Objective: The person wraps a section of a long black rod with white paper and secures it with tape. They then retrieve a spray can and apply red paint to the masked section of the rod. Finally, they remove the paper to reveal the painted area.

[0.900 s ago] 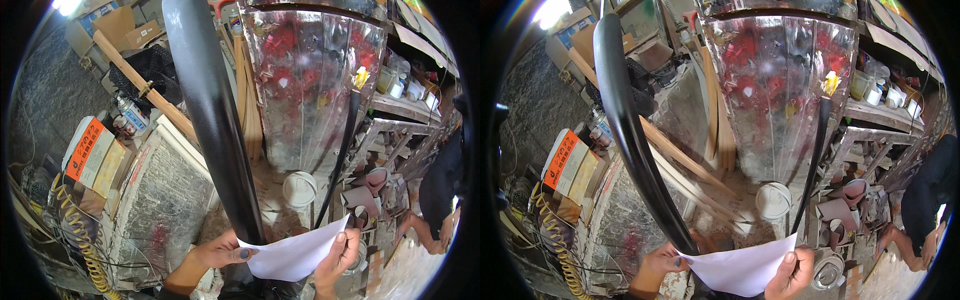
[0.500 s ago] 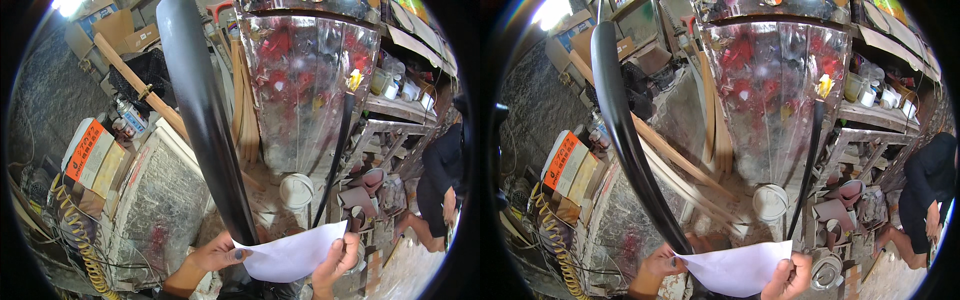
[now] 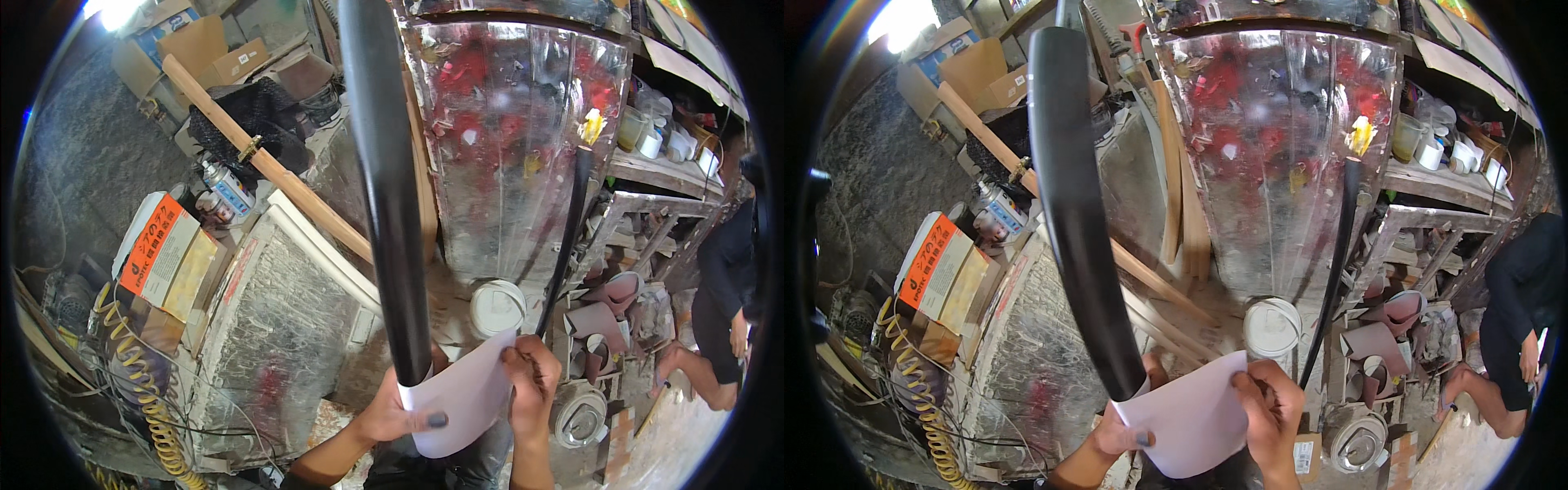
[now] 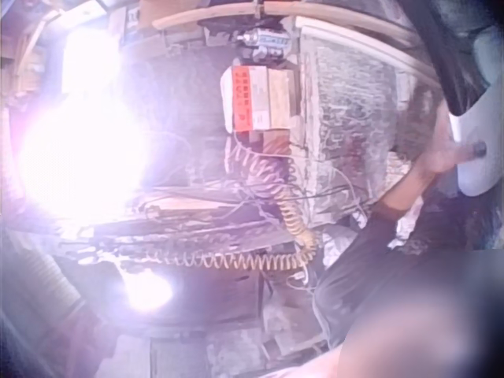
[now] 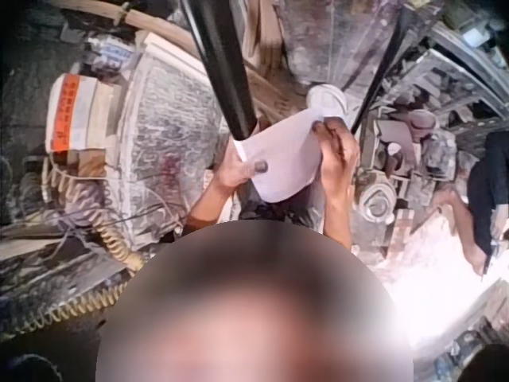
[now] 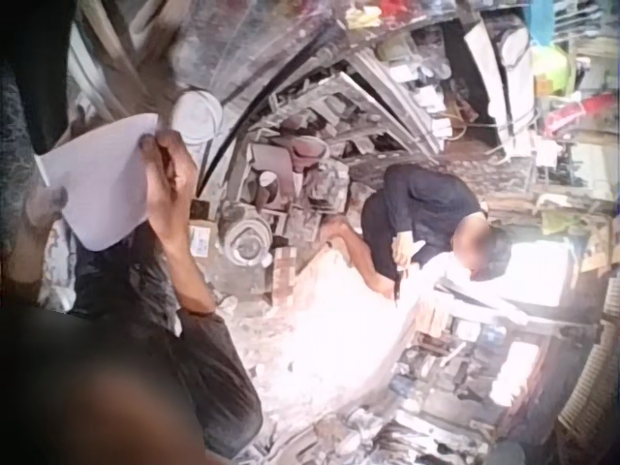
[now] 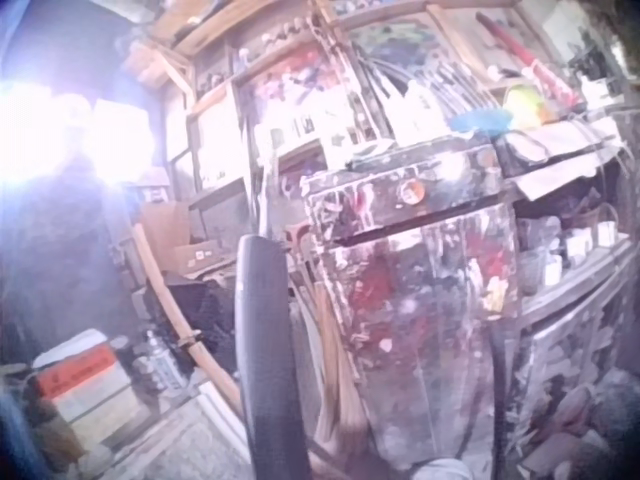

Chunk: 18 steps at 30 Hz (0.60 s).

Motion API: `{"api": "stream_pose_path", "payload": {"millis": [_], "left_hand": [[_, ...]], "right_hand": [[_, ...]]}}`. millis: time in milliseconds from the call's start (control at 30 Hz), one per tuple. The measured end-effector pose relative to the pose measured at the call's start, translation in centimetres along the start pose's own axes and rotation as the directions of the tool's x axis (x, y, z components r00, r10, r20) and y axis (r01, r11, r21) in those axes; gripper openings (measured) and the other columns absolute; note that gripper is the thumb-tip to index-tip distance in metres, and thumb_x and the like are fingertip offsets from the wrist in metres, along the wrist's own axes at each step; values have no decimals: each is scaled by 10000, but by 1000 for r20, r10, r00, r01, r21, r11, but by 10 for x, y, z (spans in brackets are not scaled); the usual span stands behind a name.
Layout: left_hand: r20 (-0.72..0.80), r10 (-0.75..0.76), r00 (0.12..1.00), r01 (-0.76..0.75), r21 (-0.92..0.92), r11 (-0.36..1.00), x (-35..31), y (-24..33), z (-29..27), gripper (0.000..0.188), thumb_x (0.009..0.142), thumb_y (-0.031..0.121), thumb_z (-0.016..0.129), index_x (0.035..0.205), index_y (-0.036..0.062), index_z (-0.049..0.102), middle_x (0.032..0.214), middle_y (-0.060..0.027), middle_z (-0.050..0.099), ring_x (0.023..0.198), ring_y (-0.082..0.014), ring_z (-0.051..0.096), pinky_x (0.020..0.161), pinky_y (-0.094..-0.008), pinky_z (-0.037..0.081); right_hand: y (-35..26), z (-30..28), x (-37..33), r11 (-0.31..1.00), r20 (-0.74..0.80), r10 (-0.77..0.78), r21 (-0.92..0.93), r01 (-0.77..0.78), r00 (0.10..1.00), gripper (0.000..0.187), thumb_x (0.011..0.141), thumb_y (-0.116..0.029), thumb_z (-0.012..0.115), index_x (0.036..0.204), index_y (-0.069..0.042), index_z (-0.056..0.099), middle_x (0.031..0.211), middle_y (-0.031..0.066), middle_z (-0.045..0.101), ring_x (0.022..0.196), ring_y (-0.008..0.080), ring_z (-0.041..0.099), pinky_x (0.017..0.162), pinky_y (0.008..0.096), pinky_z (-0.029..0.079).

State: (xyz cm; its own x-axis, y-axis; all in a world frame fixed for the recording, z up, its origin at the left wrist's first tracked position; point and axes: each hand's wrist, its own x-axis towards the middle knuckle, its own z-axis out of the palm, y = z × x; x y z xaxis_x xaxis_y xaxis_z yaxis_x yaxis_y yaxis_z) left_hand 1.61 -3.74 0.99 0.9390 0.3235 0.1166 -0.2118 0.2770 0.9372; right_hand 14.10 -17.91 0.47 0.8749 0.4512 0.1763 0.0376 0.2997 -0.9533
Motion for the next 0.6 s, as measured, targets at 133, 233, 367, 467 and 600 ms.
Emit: {"api": "stream_pose_path", "payload": {"millis": [133,233,367,467,600], "left_hand": [[-98,-18,995,12,-62,998,2,-11,-6,670,870,394,768,1324,22,445,1111,-38,527,1054,-125,518,911,-301,430],[-100,-90,991,86,-39,996,6,-6,-14,636,911,385,720,1347,-1,464,1182,-66,566,1082,-127,541,915,-286,437],[21,-162,987,155,190,969,16,13,-34,549,987,281,650,1402,-33,473,1259,-78,590,1152,-135,538,978,-316,442],[91,-219,971,186,283,941,24,25,-45,499,1009,212,625,1414,-41,482,1279,-74,600,1169,-136,539,1008,-325,445],[-53,-198,979,205,317,926,33,25,-44,447,981,186,663,1354,-24,536,1192,-61,641,1084,-129,581,953,-304,475]], "right_hand": [[7,2,3,988,-68,64,145,-53,996,98,921,-9,655,851,33,601,730,-33,511,683,36,419,613,206,312],[15,3,9,987,-34,68,149,-62,997,93,932,-5,646,857,26,600,743,-41,511,690,30,422,620,202,314],[27,6,18,980,7,91,175,-91,996,103,952,-21,639,862,15,604,731,-52,506,687,17,419,610,199,314],[33,8,23,985,10,90,150,-90,996,113,956,-33,643,858,9,605,724,-63,501,675,12,415,597,197,310],[36,10,28,994,44,80,71,-83,996,155,983,-90,633,851,-11,613,712,-77,492,666,4,410,584,197,309]]}}
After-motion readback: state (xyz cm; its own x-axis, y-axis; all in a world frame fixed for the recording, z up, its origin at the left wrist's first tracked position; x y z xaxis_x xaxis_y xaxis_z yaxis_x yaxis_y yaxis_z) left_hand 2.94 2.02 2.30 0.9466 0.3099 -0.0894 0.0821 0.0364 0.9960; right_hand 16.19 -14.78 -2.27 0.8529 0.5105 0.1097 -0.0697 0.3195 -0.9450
